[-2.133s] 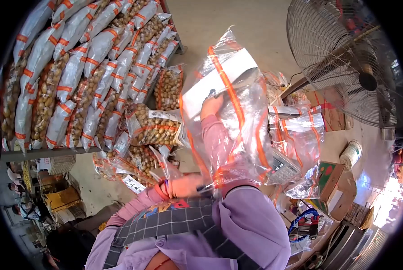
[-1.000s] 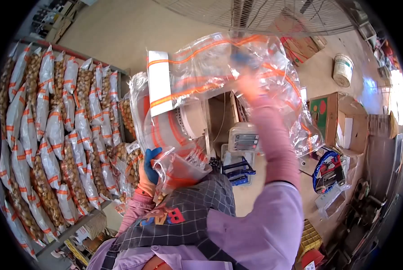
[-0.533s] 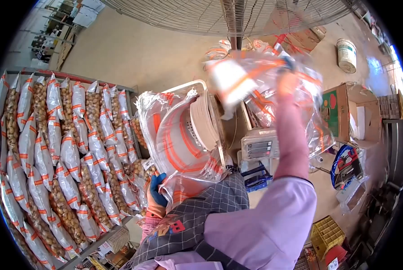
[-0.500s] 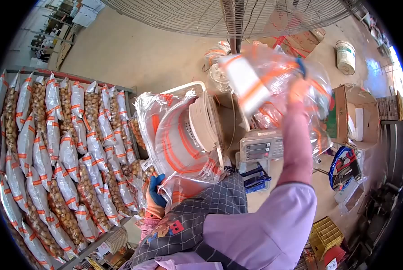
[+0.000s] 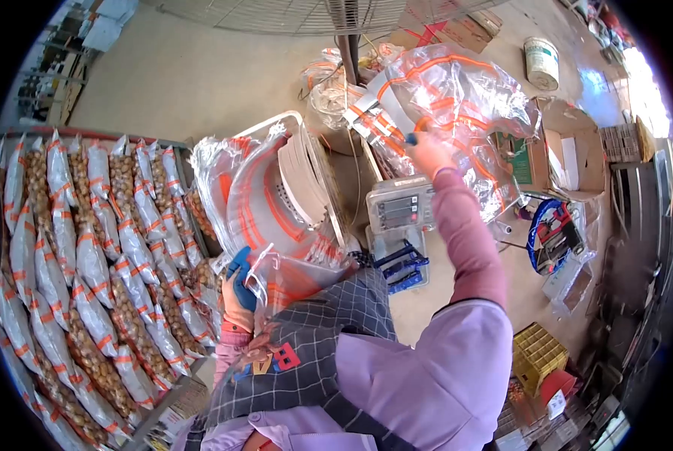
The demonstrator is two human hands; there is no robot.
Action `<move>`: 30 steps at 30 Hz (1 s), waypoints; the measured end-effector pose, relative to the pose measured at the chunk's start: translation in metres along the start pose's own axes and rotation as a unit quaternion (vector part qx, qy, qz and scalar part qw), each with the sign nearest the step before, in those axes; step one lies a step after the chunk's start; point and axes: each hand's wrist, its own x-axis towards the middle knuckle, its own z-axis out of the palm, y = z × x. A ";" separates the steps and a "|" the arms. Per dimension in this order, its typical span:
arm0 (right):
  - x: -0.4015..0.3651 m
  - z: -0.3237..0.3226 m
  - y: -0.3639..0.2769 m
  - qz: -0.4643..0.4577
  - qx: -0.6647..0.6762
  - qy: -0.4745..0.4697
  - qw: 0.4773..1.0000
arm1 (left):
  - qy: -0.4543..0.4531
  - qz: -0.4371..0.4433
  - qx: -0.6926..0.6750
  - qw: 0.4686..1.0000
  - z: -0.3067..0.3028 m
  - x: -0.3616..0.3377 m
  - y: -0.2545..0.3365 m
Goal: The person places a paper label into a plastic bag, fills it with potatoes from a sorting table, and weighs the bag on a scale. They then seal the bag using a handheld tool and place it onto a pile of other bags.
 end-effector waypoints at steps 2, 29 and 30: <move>-0.039 0.009 -0.065 -0.048 0.321 -0.069 0.943 | -0.016 0.009 -0.023 1.000 0.012 -0.024 0.015; -0.627 0.256 -0.477 -0.519 0.157 -0.513 0.666 | 0.381 0.327 -0.260 0.825 -0.417 -0.368 -0.128; -0.633 0.261 -0.476 -0.520 0.149 -0.518 0.662 | 0.387 0.319 -0.269 0.822 -0.419 -0.374 -0.137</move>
